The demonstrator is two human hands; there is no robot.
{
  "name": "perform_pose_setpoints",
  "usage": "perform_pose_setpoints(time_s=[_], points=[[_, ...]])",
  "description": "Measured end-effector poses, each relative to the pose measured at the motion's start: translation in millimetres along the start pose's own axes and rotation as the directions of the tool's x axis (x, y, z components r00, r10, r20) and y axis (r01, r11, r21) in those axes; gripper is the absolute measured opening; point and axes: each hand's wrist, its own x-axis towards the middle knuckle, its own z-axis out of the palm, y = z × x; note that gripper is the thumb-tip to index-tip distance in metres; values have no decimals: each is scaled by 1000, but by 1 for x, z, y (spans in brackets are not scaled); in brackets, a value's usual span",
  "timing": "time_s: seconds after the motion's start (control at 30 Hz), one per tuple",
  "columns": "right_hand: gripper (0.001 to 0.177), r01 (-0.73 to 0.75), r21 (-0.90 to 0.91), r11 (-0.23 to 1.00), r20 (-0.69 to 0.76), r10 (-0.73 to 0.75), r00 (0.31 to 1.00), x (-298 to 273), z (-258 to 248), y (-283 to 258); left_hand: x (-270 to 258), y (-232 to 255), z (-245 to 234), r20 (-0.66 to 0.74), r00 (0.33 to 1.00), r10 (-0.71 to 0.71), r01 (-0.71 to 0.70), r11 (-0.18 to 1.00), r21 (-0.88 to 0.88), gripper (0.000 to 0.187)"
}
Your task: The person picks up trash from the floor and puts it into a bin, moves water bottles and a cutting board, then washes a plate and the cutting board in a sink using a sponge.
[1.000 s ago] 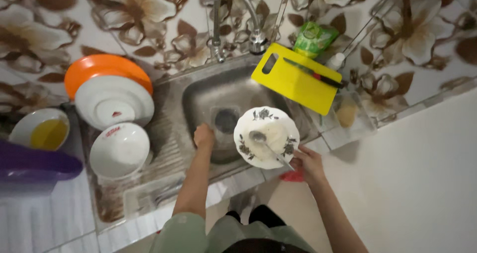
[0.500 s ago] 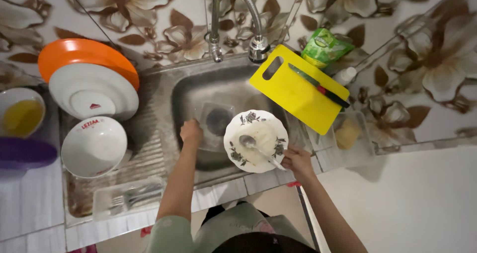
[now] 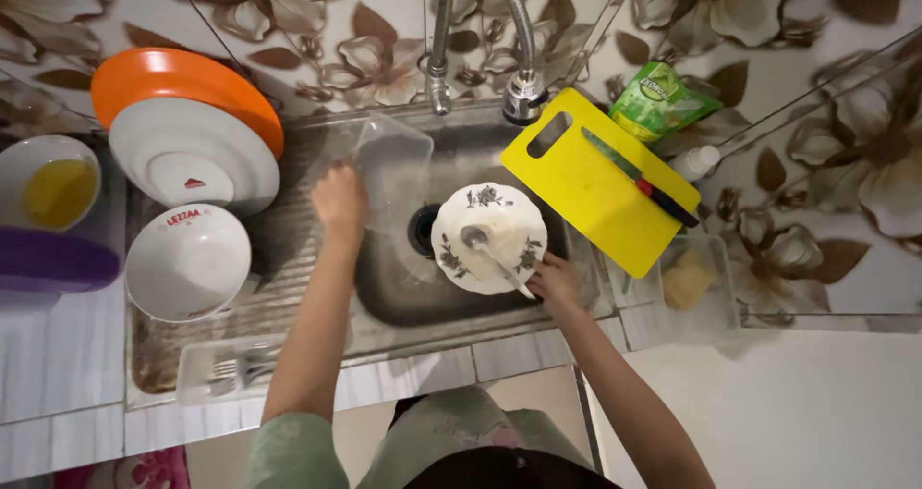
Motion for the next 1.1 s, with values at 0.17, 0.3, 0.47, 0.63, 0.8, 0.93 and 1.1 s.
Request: perform_pose_setpoints(time_s=[0.17, 0.3, 0.47, 0.63, 0.8, 0.93, 1.1], points=[[35, -48, 66, 997, -35, 50, 998, 48, 21, 24, -6, -4, -40, 58, 981, -184, 193, 956, -223, 14], [29, -97, 92, 991, 12, 96, 995, 65, 41, 35, -39, -7, 0, 116, 971, -208, 237, 880, -410, 23], [33, -179, 98, 979, 83, 171, 982, 64, 55, 39, -77, -1, 67, 297, 930, -217, 332, 844, -422, 27], [33, -162, 116, 980, 169, 141, 975, 61, 54, 41, -97, 19, 82, 474, 843, -254, 470, 777, -418, 30], [31, -117, 39, 992, 244, 104, 964, 60, 50, 38, -117, 33, 108, 463, 863, -201, 441, 745, -500, 32], [27, 57, -19, 998, 200, -52, 978, 52, 52, 37, -130, 44, 136, 440, 891, -117, 403, 650, -644, 44], [43, 637, -442, 631, 88, -676, 731, 3, 58, 15, -165, 41, 93, 214, 969, -120, 242, 605, -759, 53]])
